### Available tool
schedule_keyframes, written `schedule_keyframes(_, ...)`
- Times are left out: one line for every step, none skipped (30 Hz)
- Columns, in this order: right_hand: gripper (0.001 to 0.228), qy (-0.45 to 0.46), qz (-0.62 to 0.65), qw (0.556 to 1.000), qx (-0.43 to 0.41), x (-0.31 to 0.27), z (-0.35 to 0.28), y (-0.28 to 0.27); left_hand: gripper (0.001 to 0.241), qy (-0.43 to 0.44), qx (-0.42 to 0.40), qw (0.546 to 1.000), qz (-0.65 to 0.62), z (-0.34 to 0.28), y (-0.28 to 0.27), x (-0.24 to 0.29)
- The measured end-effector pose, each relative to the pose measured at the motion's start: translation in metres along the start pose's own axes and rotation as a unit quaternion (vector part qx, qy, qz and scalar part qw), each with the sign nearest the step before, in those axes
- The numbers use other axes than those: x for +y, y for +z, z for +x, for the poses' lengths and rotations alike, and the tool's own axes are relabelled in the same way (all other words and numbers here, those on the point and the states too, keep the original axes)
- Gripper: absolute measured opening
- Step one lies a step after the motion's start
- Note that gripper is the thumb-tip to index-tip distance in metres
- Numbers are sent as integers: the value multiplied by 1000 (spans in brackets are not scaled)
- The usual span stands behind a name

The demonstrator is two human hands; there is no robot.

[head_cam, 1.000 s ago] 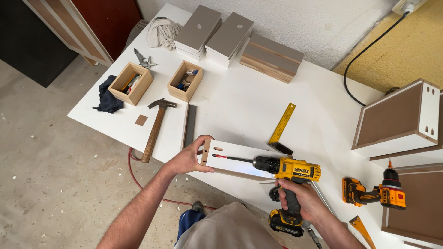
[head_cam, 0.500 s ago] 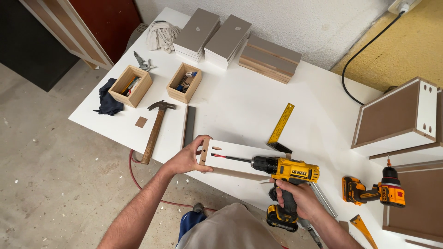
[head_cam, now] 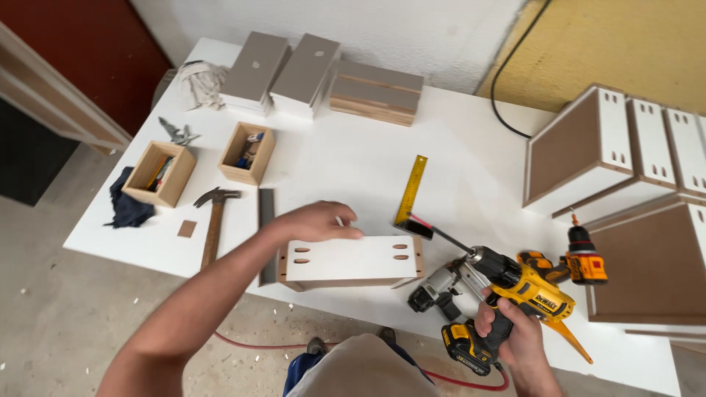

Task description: Assembling wooden drawers using a drill, nail gun, and hammer

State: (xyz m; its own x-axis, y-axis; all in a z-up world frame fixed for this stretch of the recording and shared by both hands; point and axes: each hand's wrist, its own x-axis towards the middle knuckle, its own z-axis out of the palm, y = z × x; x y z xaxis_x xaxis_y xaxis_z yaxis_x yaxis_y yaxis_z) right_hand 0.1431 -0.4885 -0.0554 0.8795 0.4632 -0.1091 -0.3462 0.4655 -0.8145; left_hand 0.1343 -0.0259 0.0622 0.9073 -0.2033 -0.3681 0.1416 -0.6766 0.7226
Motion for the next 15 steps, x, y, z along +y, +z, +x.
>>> schedule_keyframes(36,-7,16,1000,20,1,-6,-5,81,-20,-87,994,60,13,4,18)
schedule_keyframes(34,-13,32,999,41,3,-13,-10,89,-41,-172,977,118,25,10,36)
schedule_keyframes(34,-17,34,998,46,4,-22,-14,89,-37,-176,976,122,35,17,34)
schedule_keyframes(35,-18,35,997,63,4,-28,-18,81,-55,-205,973,92,44,22,31)
schedule_keyframes(35,-19,36,996,80,4,-34,-22,74,-73,-233,968,61,53,27,27)
schedule_keyframes(35,-22,39,996,82,5,-39,-30,74,-73,-235,967,65,49,23,31)
schedule_keyframes(36,-17,40,995,91,6,-43,-39,64,-95,-202,975,12,44,20,35)
schedule_keyframes(36,-7,42,994,100,8,-51,-47,53,-121,-169,977,-43,37,19,37)
schedule_keyframes(36,-5,45,994,102,9,-54,-48,53,-123,-172,976,-42,32,17,36)
schedule_keyframes(38,-8,48,993,105,8,-56,-49,59,-157,-88,967,-183,27,14,34)
schedule_keyframes(39,-11,52,993,107,8,-57,-50,66,-186,-1,930,-318,21,12,32)
schedule_keyframes(39,-9,52,993,107,7,-57,-51,66,-188,0,929,-319,17,15,28)
schedule_keyframes(36,-5,64,993,102,7,-57,-51,57,-171,98,868,-455,12,18,25)
schedule_keyframes(34,-1,76,993,95,7,-53,-51,48,-147,196,779,-578,6,20,20)
schedule_keyframes(34,1,76,993,92,6,-49,-53,48,-147,200,777,-578,0,28,19)
